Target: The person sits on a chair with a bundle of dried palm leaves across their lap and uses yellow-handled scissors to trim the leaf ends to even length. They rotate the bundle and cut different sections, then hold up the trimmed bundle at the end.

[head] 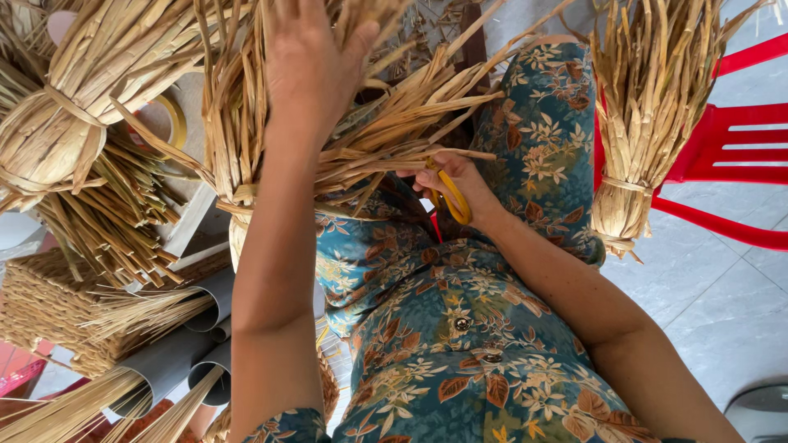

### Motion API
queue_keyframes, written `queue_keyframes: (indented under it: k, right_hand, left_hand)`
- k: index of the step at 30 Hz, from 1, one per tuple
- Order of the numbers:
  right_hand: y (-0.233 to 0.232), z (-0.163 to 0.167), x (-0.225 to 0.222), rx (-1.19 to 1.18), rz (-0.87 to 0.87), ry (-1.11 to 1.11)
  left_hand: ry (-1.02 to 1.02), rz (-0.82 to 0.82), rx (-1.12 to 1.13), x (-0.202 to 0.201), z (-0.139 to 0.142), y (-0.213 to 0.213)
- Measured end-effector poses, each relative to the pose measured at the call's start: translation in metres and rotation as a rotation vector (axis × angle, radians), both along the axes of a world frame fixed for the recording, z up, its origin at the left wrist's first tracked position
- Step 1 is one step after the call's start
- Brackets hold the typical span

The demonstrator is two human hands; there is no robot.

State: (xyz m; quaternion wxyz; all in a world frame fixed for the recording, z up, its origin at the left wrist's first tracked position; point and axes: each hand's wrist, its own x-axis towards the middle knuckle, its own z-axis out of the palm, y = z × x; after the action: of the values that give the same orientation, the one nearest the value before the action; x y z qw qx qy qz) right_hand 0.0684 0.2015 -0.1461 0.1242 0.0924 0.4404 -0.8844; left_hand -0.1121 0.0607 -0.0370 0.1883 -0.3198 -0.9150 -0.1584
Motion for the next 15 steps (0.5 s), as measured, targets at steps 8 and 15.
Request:
queue_keyframes:
  k: [8,15]
  right_hand:
    - [0.004,-0.014,0.000,0.014,-0.163,0.017]
    - [0.026,-0.001,0.020,0.759,-0.291,0.153]
  left_hand:
    - [-0.161,-0.428,0.050,0.094,0.014,-0.026]
    - [-0.771,-0.162,-0.054,0.076,-0.052,-0.018]
